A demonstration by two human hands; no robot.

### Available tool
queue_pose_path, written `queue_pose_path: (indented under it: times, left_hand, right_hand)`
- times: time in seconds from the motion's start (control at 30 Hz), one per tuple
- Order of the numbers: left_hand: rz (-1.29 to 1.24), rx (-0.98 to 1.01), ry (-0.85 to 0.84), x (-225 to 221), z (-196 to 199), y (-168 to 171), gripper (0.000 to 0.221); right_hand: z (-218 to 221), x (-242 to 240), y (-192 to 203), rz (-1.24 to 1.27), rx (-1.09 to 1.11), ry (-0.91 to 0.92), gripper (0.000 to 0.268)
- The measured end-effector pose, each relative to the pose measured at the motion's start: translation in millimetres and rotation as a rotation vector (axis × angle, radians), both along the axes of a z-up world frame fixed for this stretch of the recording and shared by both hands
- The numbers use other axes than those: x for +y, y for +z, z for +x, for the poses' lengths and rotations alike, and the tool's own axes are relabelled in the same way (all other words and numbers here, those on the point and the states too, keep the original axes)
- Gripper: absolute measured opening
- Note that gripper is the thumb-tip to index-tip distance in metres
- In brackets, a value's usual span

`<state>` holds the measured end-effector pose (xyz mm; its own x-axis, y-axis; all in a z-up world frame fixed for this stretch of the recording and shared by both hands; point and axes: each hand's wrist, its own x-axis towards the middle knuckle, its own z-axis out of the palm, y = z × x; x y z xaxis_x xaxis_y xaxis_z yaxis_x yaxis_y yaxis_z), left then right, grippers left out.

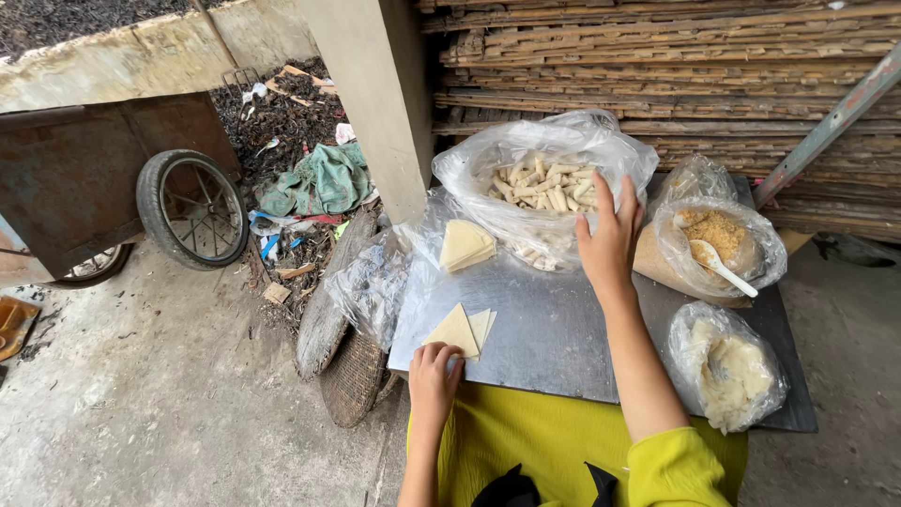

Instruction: The person folds triangular pastry sheets, scoops a grainy filling with a plastic spoon, and places it into the pastry. They then fold and seal the pastry into a triangular samosa shape, repeating the process for several units.

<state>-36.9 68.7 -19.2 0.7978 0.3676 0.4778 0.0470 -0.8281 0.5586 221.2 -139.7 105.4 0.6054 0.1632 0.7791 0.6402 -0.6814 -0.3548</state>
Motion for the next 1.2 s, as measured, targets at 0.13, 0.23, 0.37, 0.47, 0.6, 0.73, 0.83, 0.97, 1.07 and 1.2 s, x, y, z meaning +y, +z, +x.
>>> queue_pose_path:
  times: [0.13,0.23,0.37,0.47,0.6,0.73,0.83,0.97,1.07,1.2]
  left_hand:
    - [0.038,-0.021,0.009,8,6,-4,0.013]
    - [-0.018,0.010,-0.063,19,6,1,0.009]
    - [-0.200,0.267,-0.061,31,19,13,0.011]
    - [-0.357,0.289,-0.054,20,33,17,0.012]
    - [-0.415,0.377,0.116,2,38,18,0.013]
    - [-0.312,0.182,0.015,5,28,17,0.021]
    - [-0.272,0.098,-0.050,11,17,15,0.018]
    - [-0.309,0.123,-0.067,16,17,13,0.011]
    - [-0.265,0.133,-0.057,15,19,7,0.010]
    - [-0.293,0.083,-0.011,14,24,0,0.011]
  right_hand:
    - [-42,4,-22,0.023,0.180,0.121,0.053]
    - [-81,-1,-51,0.108,0.445,0.272,0.054]
    - [-105,-5,-73,0.120,0.614,0.392,0.044]
    - [-116,-1,-82,0.100,0.681,0.485,0.030]
    - [-133,7,-93,0.043,0.745,0.556,0.028]
    - [-139,10,-98,-0.029,0.740,0.615,0.028]
    - [-140,16,-101,-0.157,0.621,0.565,0.029]
    - [-144,25,-98,-0.197,0.498,0.566,0.030]
    - [-149,41,-99,-0.206,0.351,0.588,0.036]
    - [-148,63,-101,-0.279,0.237,0.597,0.027]
